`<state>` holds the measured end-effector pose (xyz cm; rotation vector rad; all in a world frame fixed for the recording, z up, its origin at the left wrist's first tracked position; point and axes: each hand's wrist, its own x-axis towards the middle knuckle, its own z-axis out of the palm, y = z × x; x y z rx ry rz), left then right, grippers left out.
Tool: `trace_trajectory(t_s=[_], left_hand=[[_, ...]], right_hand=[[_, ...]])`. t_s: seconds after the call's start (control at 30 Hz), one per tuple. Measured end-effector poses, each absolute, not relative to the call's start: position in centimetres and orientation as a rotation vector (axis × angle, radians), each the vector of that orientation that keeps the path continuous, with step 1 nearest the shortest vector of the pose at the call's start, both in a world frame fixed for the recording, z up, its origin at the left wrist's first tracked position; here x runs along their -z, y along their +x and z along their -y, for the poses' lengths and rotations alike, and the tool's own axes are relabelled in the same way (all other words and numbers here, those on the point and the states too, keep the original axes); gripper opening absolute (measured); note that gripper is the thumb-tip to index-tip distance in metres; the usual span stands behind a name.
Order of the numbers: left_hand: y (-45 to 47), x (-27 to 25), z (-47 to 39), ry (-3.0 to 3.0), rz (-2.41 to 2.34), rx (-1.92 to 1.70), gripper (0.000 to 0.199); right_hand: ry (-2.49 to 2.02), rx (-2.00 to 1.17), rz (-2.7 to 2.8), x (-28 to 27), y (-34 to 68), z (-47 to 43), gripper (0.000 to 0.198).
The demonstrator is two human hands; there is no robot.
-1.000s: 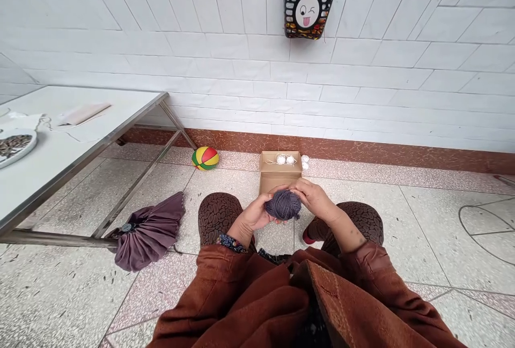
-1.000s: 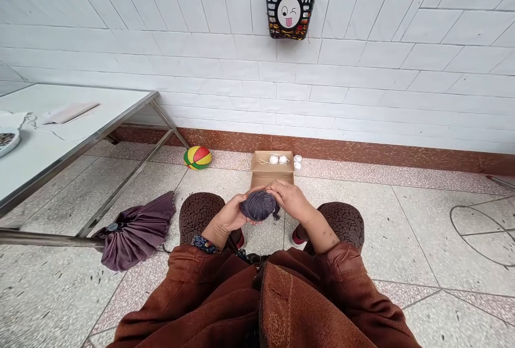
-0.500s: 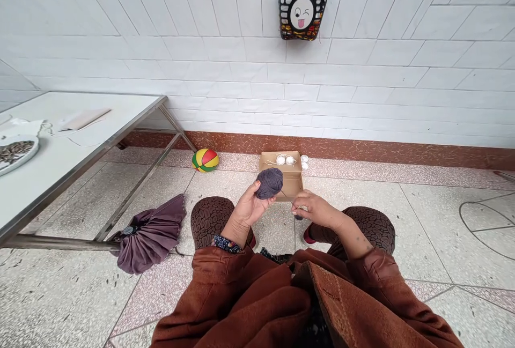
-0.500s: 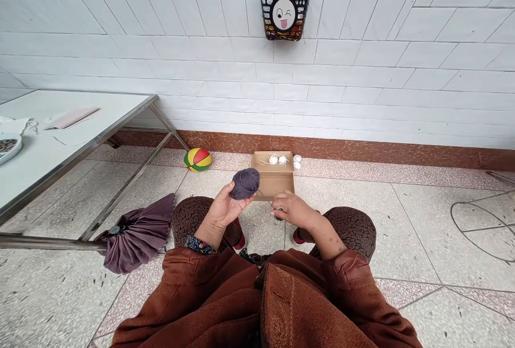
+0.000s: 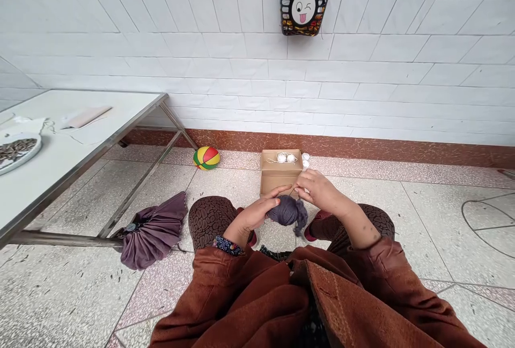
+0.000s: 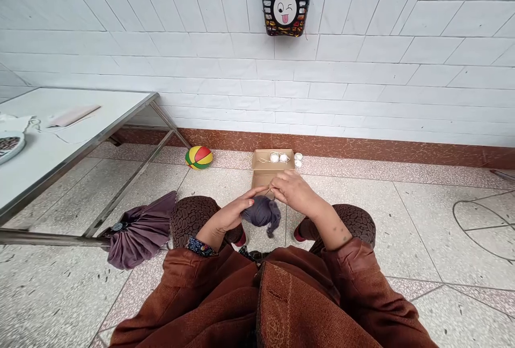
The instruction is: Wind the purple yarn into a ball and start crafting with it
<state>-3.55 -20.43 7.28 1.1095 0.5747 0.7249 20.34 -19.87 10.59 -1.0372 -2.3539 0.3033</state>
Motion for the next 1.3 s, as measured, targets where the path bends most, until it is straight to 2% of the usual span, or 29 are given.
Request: trace_trajectory(t_s=[0.23,0.47,0.6,0.7,0.77,0.8,0.87,0.97,1.0,1.17,1.3], left_hand=[[-3.6,-8.0,21.0,0.773,-0.408,-0.757,0.070],[-4.1,-7.6,20.3,0.707,-0.501,-0.942,0.058],[-3.8,-8.3,20.4,0.879,-0.554,-0.955,0.061],[-3.5,-8.8,20.7,0.954,-0.557,-0.870,0.059],[-3.4,-9.0,20.8,0.963,-0.527,-0.807,0.058],[-3.4,-9.0,20.8,0.957,-0.508,-0.786,0.058],[-3.5,-9.2,20.8,0.939,-0.477,-0.766,0.058],[-3.8,-9.4,20.7,0.917,-0.486,-0.817,0.058],[-3.9,-9.5,20.6,0.914,-0.512,-0.851,0.058],[-4.1,-9.2,20.0,0.930,-0.747,-1.032,0.061],[-4.1,-8.4,19.6,1.151,-1.068,-1.115,0.063]], right_hand=[[-1.071,-0.292,2.440,-7.1,20.5,20.2,0.011],[-1.322,-0.479,2.360,-4.3,22.3,20.1,0.006],[-1.386,-0.720,2.203,-4.3,21.7,20.5,0.036],[-1.239,-0.935,1.983,-4.8,19.5,21.0,0.062],[-1.107,-1.013,1.853,-4.8,17.8,21.2,0.072],[-1.058,-1.031,1.812,-4.6,17.0,21.2,0.072],[-1.047,-1.038,1.787,-3.9,16.0,21.1,0.058],[-1.162,-0.985,1.891,-2.7,16.0,21.0,0.020],[-1.182,-0.961,1.938,-2.5,16.2,21.1,0.012],[-1.073,-0.883,2.158,-3.9,17.5,22.9,0.021],[-1.029,-0.597,2.279,-6.9,18.1,24.0,0.026]])
